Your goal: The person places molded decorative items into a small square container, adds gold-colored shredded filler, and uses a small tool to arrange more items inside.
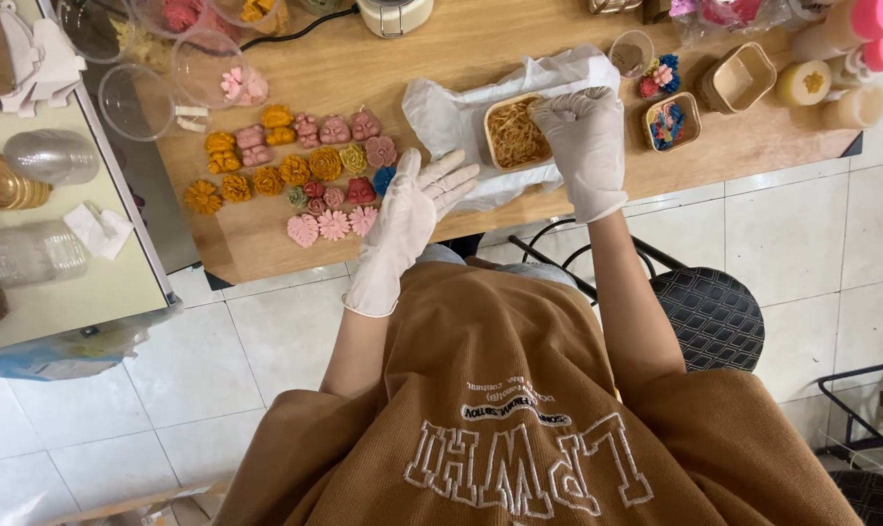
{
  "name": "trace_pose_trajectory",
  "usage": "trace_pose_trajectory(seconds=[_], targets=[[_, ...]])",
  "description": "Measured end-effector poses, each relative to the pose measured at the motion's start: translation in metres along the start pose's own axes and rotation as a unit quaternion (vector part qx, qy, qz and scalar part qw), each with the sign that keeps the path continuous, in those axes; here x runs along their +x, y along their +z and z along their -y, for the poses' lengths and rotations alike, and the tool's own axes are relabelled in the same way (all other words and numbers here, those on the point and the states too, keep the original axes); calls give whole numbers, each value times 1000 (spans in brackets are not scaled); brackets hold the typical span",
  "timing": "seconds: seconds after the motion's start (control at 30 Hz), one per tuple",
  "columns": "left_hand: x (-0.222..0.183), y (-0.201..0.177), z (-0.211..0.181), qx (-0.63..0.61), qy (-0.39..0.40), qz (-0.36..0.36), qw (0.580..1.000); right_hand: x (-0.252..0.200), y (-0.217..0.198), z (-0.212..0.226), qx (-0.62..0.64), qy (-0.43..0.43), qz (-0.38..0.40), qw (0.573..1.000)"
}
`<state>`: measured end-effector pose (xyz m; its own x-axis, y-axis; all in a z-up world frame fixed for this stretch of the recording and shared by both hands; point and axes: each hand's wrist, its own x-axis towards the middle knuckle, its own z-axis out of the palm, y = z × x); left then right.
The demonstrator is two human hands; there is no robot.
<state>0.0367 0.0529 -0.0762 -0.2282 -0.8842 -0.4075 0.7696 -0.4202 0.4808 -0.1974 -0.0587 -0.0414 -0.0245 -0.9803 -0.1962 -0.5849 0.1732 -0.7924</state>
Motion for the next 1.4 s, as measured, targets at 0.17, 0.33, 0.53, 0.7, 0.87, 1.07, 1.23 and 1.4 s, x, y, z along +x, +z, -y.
trace_pose_trajectory(seconds=[0.17,0.33,0.53,0.7,0.87,1.07,1.23,1.4], targets=[[-2,-6,8,-20,52,29,998,-4,4,3,-56,-124,-33,990],[5,-21,16,-32,81,71,994,-13,-6,13,-74,-221,-56,971],[4,-2,8,8,60,22,998,-6,-10,11,-69,-146,-66,985],[-15,69,-3,214,6,-153,965,-19,-41,38,110,-7,-36,993],[-51,150,29,488,277,73,825,-66,-77,80,443,-470,174,743],[-30,178,79,667,397,117,619,-51,-75,54,868,2,113,483],[-19,159,113,754,410,160,488,-53,-80,43,805,-74,101,579],[-32,154,132,759,377,195,494,-47,-87,41,825,-38,57,561]])
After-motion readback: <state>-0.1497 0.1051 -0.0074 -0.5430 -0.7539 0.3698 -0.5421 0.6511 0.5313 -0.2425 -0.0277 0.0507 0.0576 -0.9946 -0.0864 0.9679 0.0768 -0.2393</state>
